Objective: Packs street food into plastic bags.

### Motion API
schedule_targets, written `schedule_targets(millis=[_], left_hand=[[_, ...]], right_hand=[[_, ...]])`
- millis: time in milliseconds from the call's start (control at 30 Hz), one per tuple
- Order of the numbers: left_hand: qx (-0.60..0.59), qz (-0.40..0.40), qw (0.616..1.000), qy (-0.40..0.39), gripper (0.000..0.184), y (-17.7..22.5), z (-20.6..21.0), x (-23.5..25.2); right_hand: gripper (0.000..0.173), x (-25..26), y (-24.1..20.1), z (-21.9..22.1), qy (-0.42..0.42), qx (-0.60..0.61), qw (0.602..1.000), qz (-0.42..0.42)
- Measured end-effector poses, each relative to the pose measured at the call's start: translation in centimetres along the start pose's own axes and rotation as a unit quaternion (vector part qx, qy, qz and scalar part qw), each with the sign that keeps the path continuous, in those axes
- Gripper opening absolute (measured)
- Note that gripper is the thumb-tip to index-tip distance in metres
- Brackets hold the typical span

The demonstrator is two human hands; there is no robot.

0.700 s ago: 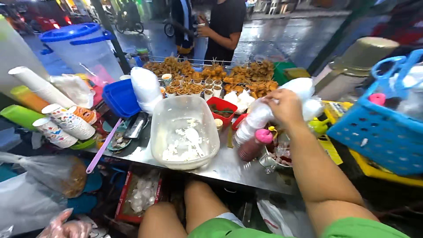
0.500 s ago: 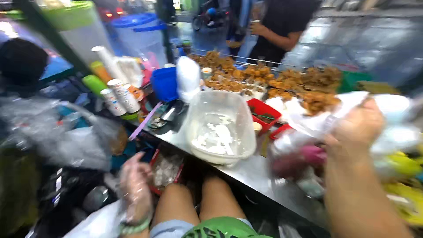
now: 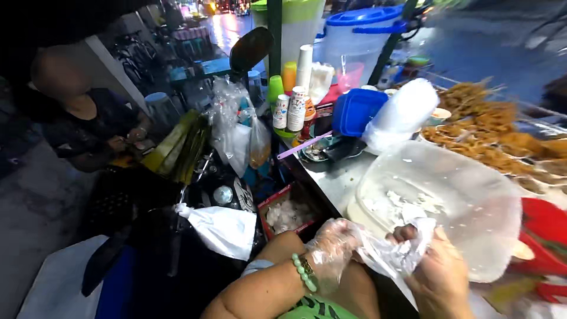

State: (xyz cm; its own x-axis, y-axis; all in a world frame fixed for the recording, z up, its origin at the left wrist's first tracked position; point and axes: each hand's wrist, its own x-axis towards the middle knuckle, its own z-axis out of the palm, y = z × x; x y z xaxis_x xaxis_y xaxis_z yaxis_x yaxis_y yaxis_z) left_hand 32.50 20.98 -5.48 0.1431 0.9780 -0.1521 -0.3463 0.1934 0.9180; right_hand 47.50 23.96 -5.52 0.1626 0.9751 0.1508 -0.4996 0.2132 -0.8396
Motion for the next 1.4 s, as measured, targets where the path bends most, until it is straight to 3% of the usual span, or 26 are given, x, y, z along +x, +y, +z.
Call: schedule_targets(millis=[67, 133, 200, 267, 300, 433, 533, 600, 633, 700, 733, 800, 900, 967, 1100, 1233, 1333, 1400], left_hand=[[0.003, 0.001, 0.996, 0.092, 0.017, 0.3, -0.2, 0.8], [0.076, 0.055, 0.983, 0.157, 0.019, 0.7, -0.3, 1.2], [0.172, 0.135, 0.96, 0.176, 0.02, 0.8, -0.1, 1.2], [0.222, 0.211, 0.943, 0.131, 0.018, -0.2, 0.4, 1.0], [0.228, 0.225, 0.942, 0.104, 0.016, -0.5, 0.9, 0.6], [0.069, 0.193, 0.975, 0.082, 0.011, -0.4, 1.3, -0.3], [-0.034, 0.142, 0.988, -0.046, 0.019, -0.6, -0.3, -0.2], [0.06, 0.125, 0.986, -0.096, 0.027, -0.3, -0.7, -0.4], [0.132, 0.133, 0.979, -0.076, 0.036, -0.2, -0.7, -0.4], [0.254, 0.137, 0.956, 0.048, 0.042, -0.1, -0.3, 0.0], [0.293, 0.146, 0.939, 0.11, 0.043, -0.2, -0.5, 0.6], [0.323, 0.174, 0.914, 0.172, 0.044, -0.4, -0.8, 1.2], [0.392, 0.307, 0.856, 0.138, 0.025, -1.2, -1.3, 1.0], [0.4, 0.384, 0.829, 0.072, 0.006, -1.7, -1.7, 0.9], [0.442, 0.354, 0.824, 0.017, 0.012, -1.3, -2.2, 1.1], [0.498, 0.371, 0.781, 0.069, 0.02, -0.5, -3.9, 1.6], [0.519, 0.365, 0.763, 0.125, 0.025, 0.5, -4.4, 1.5], [0.515, 0.362, 0.766, 0.129, 0.024, 0.6, -3.9, 1.3]], right_hand=[[0.023, 1.3, -1.1, -1.6, 0.087, -0.083, 0.99, -0.079], [0.013, 2.1, -2.0, -3.5, 0.114, -0.151, 0.966, -0.178], [0.018, 1.3, -2.1, -4.5, 0.008, -0.183, 0.956, -0.228], [0.059, -0.2, -1.2, -3.6, -0.136, -0.236, 0.941, -0.2], [0.071, -0.8, -0.3, -3.0, -0.167, -0.255, 0.935, -0.183], [0.02, -0.9, 2.0, -2.8, -0.075, -0.219, 0.965, -0.121], [0.015, -0.9, 2.6, -3.5, -0.018, -0.204, 0.976, -0.077], [0.018, -1.2, 1.8, -2.7, 0.009, -0.143, 0.989, 0.023], [0.021, -1.4, 0.8, -2.2, 0.011, -0.084, 0.992, 0.088], [0.028, -1.9, -0.2, -2.2, -0.064, 0.003, 0.987, 0.147], [0.028, -2.2, -0.3, -2.4, -0.13, 0.0, 0.983, 0.133], [0.038, -2.6, -0.3, -2.8, -0.223, -0.137, 0.965, 0.036], [0.042, -1.9, 0.8, -2.9, -0.144, -0.385, 0.906, -0.107], [0.039, -1.1, 0.9, -3.1, -0.108, -0.443, 0.884, -0.105], [0.041, 0.1, 0.2, -3.3, -0.124, -0.465, 0.873, -0.083], [0.082, 2.9, -3.2, -3.7, -0.14, -0.459, 0.877, -0.027], [0.079, 4.1, -5.0, -4.5, -0.068, -0.444, 0.892, -0.056], [0.077, 3.5, -4.8, -4.2, -0.088, -0.416, 0.901, -0.089]])
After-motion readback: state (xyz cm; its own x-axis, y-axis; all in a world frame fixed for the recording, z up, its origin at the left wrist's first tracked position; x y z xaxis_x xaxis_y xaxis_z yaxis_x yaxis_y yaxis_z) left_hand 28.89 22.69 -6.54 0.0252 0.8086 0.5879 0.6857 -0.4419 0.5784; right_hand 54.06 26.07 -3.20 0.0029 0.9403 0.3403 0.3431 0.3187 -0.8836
